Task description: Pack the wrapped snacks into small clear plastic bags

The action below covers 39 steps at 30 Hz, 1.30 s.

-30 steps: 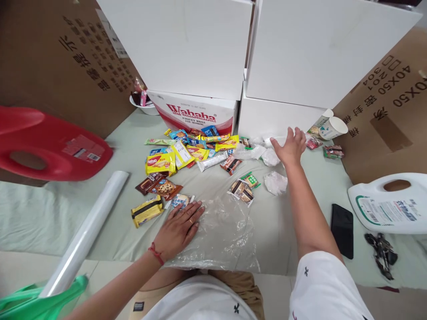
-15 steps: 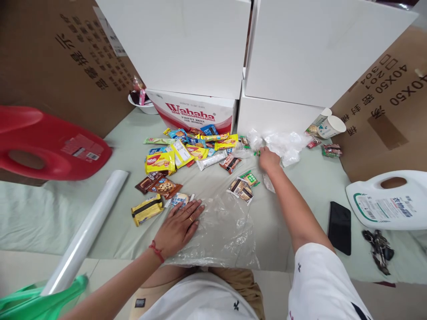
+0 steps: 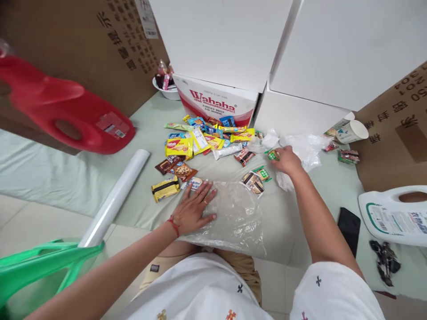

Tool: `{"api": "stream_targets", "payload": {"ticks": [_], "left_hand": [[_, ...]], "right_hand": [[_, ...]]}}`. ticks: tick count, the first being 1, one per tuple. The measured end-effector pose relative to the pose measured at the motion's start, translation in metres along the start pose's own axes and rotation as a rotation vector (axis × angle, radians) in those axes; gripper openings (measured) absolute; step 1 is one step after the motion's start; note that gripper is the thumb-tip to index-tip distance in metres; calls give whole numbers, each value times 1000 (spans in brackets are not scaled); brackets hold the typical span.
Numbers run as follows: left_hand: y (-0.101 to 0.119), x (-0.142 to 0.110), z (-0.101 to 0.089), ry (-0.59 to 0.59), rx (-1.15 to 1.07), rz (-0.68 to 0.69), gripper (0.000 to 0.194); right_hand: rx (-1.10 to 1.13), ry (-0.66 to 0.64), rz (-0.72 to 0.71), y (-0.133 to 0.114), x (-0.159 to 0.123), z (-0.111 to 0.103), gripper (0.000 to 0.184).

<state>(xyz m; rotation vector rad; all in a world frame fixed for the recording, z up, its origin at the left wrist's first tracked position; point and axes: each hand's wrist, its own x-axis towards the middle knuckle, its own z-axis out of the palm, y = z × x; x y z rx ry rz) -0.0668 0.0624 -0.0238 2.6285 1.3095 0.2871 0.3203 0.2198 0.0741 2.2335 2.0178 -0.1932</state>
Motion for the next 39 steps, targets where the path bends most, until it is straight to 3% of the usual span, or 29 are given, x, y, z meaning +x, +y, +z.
{"api": "stream_targets", "payload": {"ticks": [2, 4, 6, 8, 11, 14, 17, 19, 22, 27, 30, 34, 36, 39], "left_hand": [[0, 0, 0, -1, -1, -2, 89], [0, -1, 0, 2, -4, 2, 93], [0, -2, 0, 12, -11, 8, 96], [1, -3, -1, 30, -17, 15, 97], [4, -5, -1, 57, -18, 24, 94], [5, -6, -1, 71, -27, 16, 91], [5, -6, -3, 67, -36, -4, 86], [5, -6, -4, 67, -36, -27, 81], [5, -4, -3, 89, -33, -77, 70], [7, -3, 0, 122, -37, -128, 60], [7, -2, -1, 106, -33, -132, 60], [7, -2, -3, 94, -16, -143, 59], [7, -2, -3, 95, -15, -141, 59], [8, -3, -2, 105, -28, -141, 59]], "right_hand": [[102, 129, -105, -8, -35, -13, 58], [200, 164, -271, -25, -80, -20, 56], [287, 68, -446, -52, -126, -16, 52], [304, -112, -549, -82, -164, 1, 52], [242, -319, -582, -108, -186, 36, 55], [245, -229, -528, -97, -164, 50, 52], [89, -53, -302, -68, -118, 41, 62], [-60, -91, -277, -53, -89, 33, 69], [-170, -194, -372, -39, -63, 25, 63], [-167, -112, -294, -22, -61, 10, 63], [-109, -76, -521, -30, -65, -2, 63], [-185, -227, -807, -67, -58, -3, 54], [-239, -288, -832, -80, -50, -1, 46], [-322, -282, -735, -80, -41, -1, 38]]}}
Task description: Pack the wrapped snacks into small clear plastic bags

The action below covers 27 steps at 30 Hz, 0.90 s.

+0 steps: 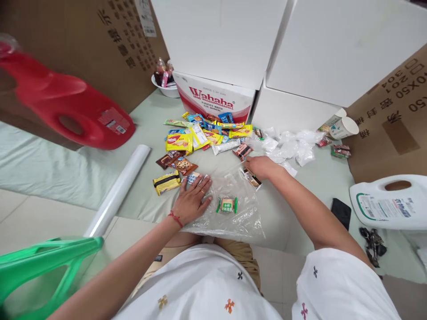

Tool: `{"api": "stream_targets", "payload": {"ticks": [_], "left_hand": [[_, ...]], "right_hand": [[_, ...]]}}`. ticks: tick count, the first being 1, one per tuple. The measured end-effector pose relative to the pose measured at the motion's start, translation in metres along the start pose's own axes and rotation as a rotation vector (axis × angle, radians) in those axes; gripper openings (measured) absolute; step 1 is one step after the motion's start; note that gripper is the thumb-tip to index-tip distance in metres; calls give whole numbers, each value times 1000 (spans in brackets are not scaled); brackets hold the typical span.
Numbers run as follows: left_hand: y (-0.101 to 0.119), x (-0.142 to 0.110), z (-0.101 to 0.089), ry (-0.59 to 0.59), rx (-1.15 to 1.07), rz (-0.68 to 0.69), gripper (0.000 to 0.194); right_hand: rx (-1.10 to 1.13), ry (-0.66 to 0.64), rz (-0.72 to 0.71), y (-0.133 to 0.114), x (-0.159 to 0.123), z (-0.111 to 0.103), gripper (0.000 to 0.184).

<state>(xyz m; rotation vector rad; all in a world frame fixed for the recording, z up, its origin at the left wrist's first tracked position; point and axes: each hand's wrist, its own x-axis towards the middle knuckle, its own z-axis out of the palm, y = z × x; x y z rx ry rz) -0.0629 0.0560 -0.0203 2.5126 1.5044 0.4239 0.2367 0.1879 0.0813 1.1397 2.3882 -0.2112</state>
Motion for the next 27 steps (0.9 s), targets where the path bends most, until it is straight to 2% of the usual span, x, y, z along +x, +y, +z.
{"api": "stream_targets", "payload": {"ticks": [3, 6, 8, 10, 13, 15, 18, 22, 24, 27], "left_hand": [[0, -1, 1, 15, -25, -9, 58], [-1, -1, 1, 18, -48, -16, 57], [-2, -1, 0, 13, -57, -13, 57], [-2, -1, -1, 7, -57, -10, 57], [0, -1, -3, 3, -46, -10, 57], [1, -1, -4, 8, -40, -9, 57], [0, -1, -4, 14, -38, -2, 55], [-6, -3, -2, 27, -63, -5, 54], [-9, -5, -4, 82, -93, -14, 52], [-9, -6, -16, 207, -117, -56, 47]], "right_hand": [[1, -6, 182, 13, -21, 3, 49], [154, 84, 295, 9, -61, 7, 50], [273, 153, 245, -12, -83, 10, 51], [334, 155, 134, -47, -93, 13, 55], [298, 96, 30, -99, -79, 14, 57], [247, 51, 21, -118, -64, 16, 58], [248, 20, 29, -123, -56, 17, 63], [310, 123, 117, -125, -66, 14, 73], [312, 147, 146, -136, -67, 15, 76], [340, 93, 121, -151, -61, 19, 85]]}}
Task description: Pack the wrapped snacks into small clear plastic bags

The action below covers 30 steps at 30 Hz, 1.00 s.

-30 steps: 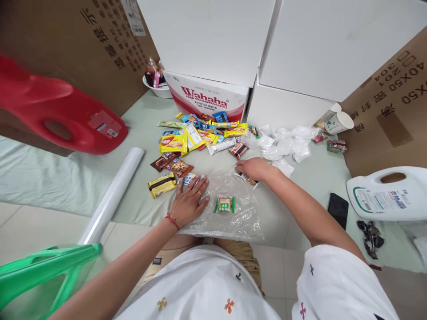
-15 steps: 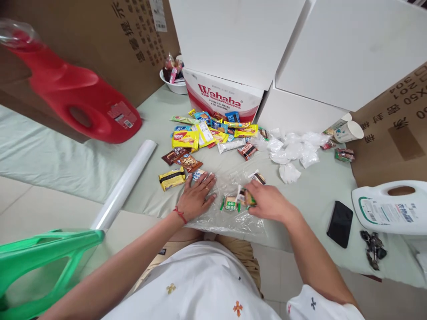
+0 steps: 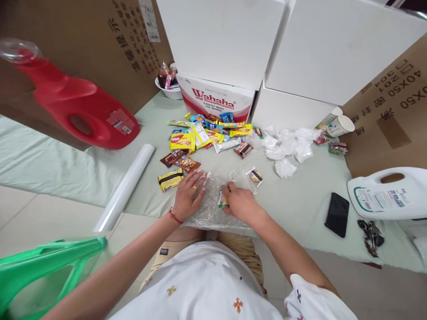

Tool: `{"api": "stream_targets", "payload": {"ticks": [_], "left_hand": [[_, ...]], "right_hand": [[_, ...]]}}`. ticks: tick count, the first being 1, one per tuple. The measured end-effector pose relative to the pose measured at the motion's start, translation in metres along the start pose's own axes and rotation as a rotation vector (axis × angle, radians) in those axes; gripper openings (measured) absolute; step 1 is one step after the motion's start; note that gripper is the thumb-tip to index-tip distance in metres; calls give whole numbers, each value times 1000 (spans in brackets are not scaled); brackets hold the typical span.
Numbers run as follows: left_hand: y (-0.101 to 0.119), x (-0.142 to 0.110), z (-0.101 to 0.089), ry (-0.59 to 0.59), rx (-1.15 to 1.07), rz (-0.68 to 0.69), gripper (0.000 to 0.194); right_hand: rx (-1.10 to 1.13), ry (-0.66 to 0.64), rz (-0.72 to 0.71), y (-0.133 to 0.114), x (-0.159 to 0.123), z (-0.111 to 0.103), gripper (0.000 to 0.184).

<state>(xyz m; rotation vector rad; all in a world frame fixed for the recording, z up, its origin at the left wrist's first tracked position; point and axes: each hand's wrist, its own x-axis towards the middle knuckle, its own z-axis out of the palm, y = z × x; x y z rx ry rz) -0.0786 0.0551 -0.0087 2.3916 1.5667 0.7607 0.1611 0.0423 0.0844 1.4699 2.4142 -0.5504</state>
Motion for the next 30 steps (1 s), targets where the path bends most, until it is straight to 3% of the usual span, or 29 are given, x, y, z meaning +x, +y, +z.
{"api": "stream_targets", "payload": {"ticks": [3, 5, 7, 10, 12, 15, 18, 21, 25, 28, 30], "left_hand": [[7, 14, -13, 14, 12, -16, 46], [13, 33, -13, -69, 9, 15, 50], [17, 55, -5, -166, 10, 48, 62], [18, 88, 13, -331, 61, 95, 75], [15, 103, 17, -423, 123, 118, 66], [10, 110, 6, -529, 147, 194, 39], [12, 98, -17, -517, 128, 286, 35], [19, 68, -31, -405, 186, 427, 30], [25, 16, -27, -409, 145, 602, 41], [27, -10, -18, -469, 19, 589, 58], [29, -17, -13, -481, -21, 535, 59]], "right_hand": [[102, 45, -50, 10, 7, 1, 82], [111, 190, -46, 29, 17, -5, 70], [57, 263, -67, 50, 35, -12, 73], [-22, 128, -176, 73, 67, -20, 88], [-64, 42, -197, 81, 79, -24, 70], [-65, 50, -167, 86, 68, -29, 26], [-57, 185, -180, 83, 34, -20, 16], [-170, 368, -286, 77, 1, 10, 18], [-219, 471, -469, 73, -26, 64, 23], [-110, 505, -464, 73, -45, 88, 38], [13, 566, -406, 68, -60, 94, 43]]}}
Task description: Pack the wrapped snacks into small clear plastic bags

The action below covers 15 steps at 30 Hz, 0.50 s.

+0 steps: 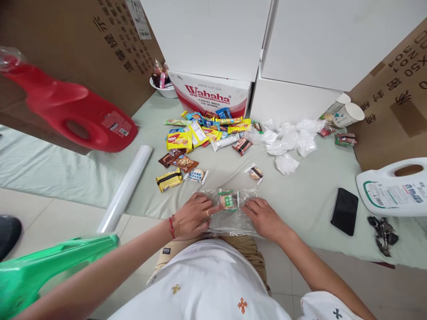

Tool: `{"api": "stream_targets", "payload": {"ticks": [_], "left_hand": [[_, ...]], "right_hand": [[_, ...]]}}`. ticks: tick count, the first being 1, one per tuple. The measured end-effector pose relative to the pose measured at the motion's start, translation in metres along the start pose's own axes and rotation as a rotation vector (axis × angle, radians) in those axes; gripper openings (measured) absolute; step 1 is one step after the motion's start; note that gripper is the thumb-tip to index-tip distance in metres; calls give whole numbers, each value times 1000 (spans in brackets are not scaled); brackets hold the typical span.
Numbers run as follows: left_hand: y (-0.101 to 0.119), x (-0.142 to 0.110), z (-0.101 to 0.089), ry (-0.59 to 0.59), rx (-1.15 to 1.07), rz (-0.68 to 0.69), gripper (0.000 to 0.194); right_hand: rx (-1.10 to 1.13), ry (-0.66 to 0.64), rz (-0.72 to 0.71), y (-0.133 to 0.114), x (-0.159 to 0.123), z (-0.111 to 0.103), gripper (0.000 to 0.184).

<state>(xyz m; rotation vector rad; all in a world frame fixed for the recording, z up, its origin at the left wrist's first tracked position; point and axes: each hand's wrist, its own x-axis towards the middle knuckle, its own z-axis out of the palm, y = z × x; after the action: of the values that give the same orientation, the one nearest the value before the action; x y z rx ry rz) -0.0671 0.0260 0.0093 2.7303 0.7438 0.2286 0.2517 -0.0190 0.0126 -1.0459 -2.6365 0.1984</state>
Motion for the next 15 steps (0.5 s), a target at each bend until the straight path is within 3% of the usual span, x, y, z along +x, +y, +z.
{"api": "stream_targets", "payload": {"ticks": [4, 8, 11, 15], "left_hand": [[0, 6, 5, 9, 14, -32, 47], [-5, 9, 6, -22, 11, -33, 47], [-5, 11, 4, -66, -20, -45, 48], [-4, 21, -1, -83, -100, -78, 46]], "right_hand": [[45, 99, 103, -36, -14, -1, 44], [63, 147, 73, -57, -9, 4, 19], [237, 174, 125, -44, 12, -7, 20], [376, 75, 410, -10, 64, -19, 20]]}}
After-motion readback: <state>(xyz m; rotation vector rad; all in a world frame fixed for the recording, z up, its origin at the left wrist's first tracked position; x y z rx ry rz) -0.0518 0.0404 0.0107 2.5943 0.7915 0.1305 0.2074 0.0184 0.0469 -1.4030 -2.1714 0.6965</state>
